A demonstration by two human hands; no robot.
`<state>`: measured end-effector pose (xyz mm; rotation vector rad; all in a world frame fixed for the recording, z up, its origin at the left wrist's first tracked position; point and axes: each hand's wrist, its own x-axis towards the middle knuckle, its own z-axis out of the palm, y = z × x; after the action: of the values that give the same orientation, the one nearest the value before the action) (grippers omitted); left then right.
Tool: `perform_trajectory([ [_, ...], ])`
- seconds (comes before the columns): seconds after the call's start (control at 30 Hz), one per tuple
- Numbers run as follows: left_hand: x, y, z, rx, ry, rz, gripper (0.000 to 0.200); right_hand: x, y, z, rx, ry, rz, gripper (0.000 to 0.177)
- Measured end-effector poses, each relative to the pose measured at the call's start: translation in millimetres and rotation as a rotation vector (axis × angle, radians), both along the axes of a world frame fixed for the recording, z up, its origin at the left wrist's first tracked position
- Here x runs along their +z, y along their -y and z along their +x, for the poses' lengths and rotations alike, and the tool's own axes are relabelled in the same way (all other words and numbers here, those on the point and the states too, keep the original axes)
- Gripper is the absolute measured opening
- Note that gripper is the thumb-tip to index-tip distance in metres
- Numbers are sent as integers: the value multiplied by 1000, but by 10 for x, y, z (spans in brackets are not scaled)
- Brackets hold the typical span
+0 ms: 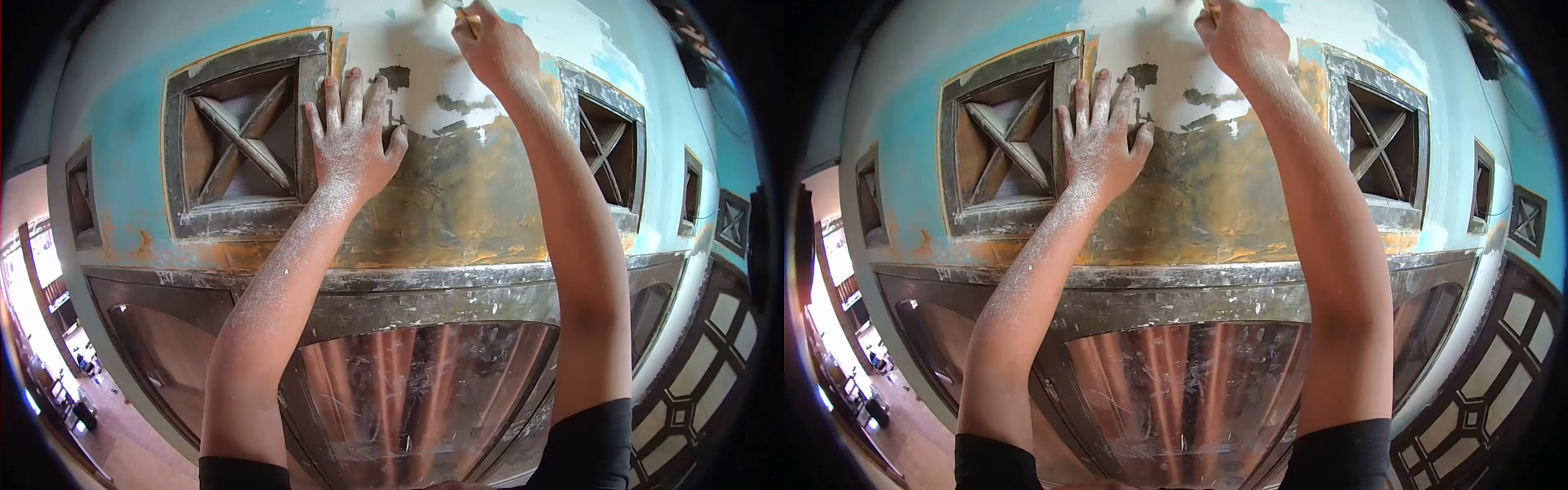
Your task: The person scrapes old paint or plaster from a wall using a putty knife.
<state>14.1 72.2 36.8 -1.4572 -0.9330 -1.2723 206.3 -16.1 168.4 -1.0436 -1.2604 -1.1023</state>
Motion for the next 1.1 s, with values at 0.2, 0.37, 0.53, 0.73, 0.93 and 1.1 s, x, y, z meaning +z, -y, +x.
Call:
perform_trajectory([
  [0.2,-5,17,-1,14,-8,-9,75,317,-80,-35,57,23,5,36],
  [0.37,-27,25,-17,-16,-22,0,75,42,145,-109,51,-21,-112,36],
  [0.53,-34,40,-27,-22,-29,-8,75,110,-146,118,-79,12,55,39],
  [0.73,-49,36,-34,-2,-31,-19,75,423,67,35,-13,19,-9,33],
  [0.93,-56,40,-47,-20,-35,-39,75,425,14,134,-2,37,9,32],
  [1.1,-85,27,-65,-35,-44,-16,75,-132,178,207,-158,40,-73,41],
])
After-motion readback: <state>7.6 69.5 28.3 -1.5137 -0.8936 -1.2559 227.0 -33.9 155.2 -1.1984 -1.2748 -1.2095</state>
